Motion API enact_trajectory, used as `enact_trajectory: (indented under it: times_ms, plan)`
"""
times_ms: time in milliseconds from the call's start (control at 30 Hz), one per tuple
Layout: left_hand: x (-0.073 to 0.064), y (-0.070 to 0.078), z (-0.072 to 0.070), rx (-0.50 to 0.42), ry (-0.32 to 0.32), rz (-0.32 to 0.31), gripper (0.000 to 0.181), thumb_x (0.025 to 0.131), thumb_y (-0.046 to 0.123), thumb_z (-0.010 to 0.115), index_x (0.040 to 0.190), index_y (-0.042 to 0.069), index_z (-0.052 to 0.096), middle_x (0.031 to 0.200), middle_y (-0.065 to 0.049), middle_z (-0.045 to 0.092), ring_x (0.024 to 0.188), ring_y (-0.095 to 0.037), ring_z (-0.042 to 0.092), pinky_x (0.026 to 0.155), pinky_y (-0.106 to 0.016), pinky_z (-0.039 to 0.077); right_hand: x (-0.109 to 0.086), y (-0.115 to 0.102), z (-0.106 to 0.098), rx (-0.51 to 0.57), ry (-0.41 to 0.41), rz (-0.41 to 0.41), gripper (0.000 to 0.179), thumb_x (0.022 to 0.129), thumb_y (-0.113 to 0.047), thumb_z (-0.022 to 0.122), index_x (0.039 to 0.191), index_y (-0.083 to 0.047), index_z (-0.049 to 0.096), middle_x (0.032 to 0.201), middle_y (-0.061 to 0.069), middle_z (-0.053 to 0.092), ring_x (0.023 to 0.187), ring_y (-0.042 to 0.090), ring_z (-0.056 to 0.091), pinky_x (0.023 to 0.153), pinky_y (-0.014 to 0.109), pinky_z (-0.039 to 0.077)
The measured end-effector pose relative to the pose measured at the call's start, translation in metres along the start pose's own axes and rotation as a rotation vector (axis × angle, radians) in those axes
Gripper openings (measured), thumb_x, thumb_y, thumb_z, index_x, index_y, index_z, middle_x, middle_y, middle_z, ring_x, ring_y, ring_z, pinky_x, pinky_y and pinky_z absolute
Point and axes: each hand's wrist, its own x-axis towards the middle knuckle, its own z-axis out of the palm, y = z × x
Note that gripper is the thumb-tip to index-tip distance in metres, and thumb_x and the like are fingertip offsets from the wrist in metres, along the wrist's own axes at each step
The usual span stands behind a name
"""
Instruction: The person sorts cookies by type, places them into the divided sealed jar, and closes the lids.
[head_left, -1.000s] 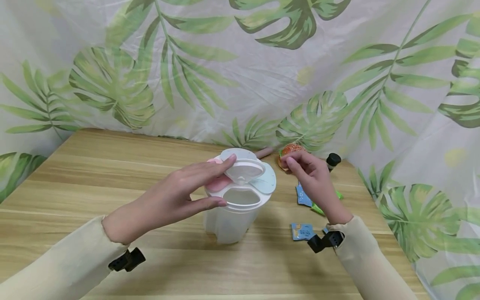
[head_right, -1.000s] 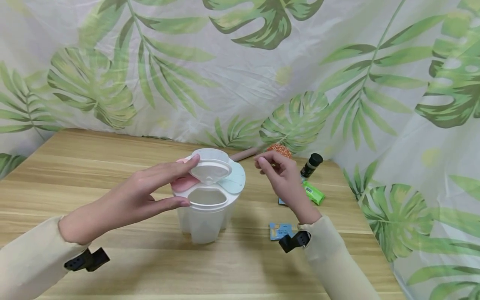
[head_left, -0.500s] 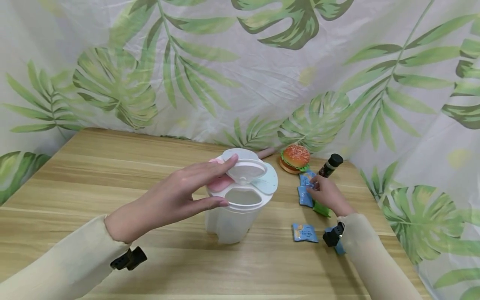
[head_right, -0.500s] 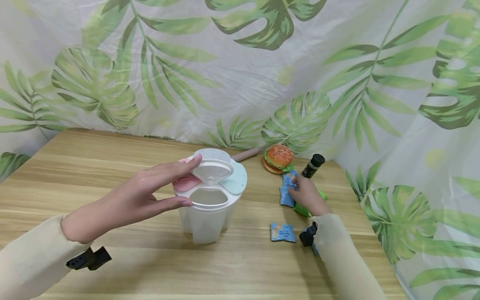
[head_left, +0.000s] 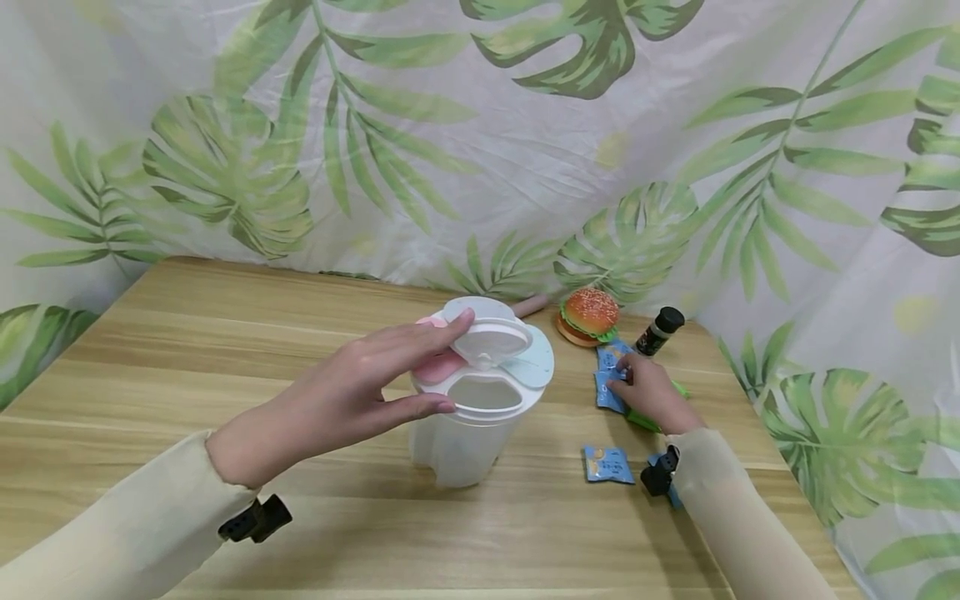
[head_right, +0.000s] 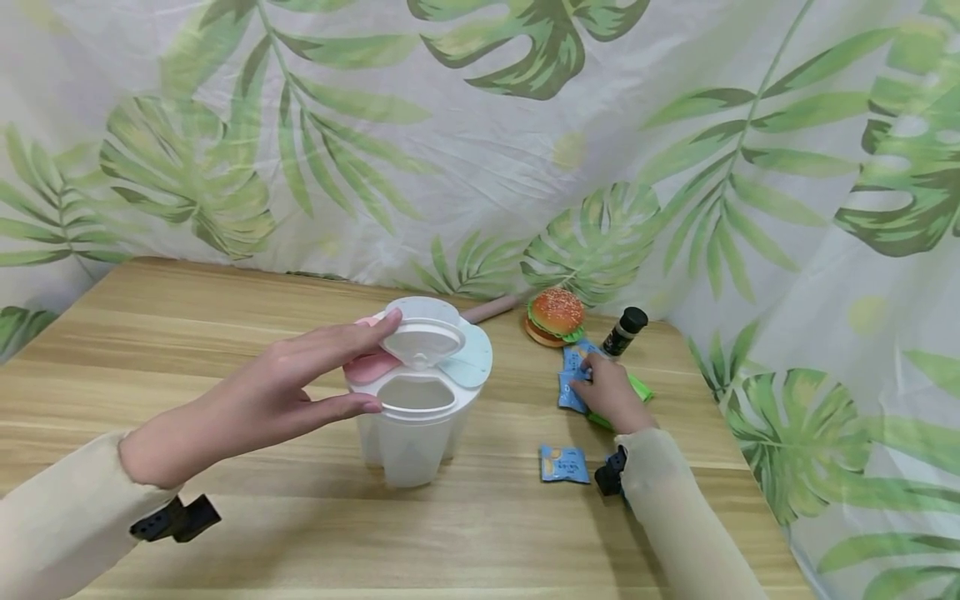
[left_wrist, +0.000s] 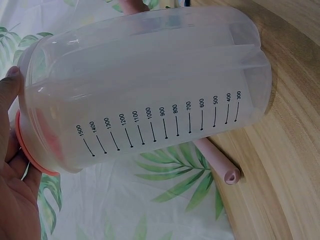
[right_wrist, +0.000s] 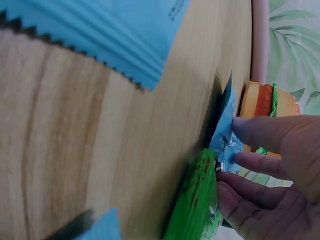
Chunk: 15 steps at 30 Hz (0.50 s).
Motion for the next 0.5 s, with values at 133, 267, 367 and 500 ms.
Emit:
enact_trajectory:
  times_ms: [133,267,367,500]
  plan:
    - [0.0005,0.0001,-0.0002,0.003,-0.012,-0.015,0.088,0.084,0.022,0.089,0.159,0.011,0.045,0.139,-0.005,0.070,0.131,-0.023,0.065,0.124,-0.035,0.044,0.0009,0.0006,-0.0001,0.018,0.003,0.006,0.043,0.103,-0.018,0.066,0.134,0.008,0.051,0.092,0.013,0.057,0.078,0.022,0.051,0.069,0.033,0.043]
    - [0.0000,0.0000,0.0003,0.009,0.001,-0.006,0.084,0.087,0.026,0.087,0.159,0.012,0.046,0.138,-0.005,0.071,0.130,-0.024,0.066,0.124,-0.034,0.044,0.0016,0.0000,0.0004,0.022,0.004,0.015,0.043,0.103,-0.017,0.065,0.135,0.007,0.049,0.088,0.011,0.053,0.075,0.021,0.049,0.068,0.034,0.041]
    - [-0.0004,-0.0003,0.0010,0.012,0.011,0.003,0.081,0.089,0.030,0.084,0.159,0.012,0.046,0.137,-0.005,0.071,0.130,-0.024,0.066,0.124,-0.032,0.044,0.0016,-0.0007,0.0015,0.015,0.002,0.020,0.041,0.104,-0.016,0.065,0.133,0.009,0.050,0.084,0.009,0.052,0.071,0.020,0.048,0.065,0.032,0.040]
    - [-0.0008,-0.0009,0.0015,0.009,0.009,0.009,0.080,0.090,0.031,0.083,0.159,0.012,0.046,0.136,-0.004,0.071,0.131,-0.023,0.066,0.124,-0.033,0.044,0.0014,-0.0013,0.0028,0.008,-0.004,0.025,0.037,0.104,-0.015,0.064,0.130,0.009,0.053,0.083,0.010,0.054,0.070,0.020,0.049,0.063,0.032,0.041]
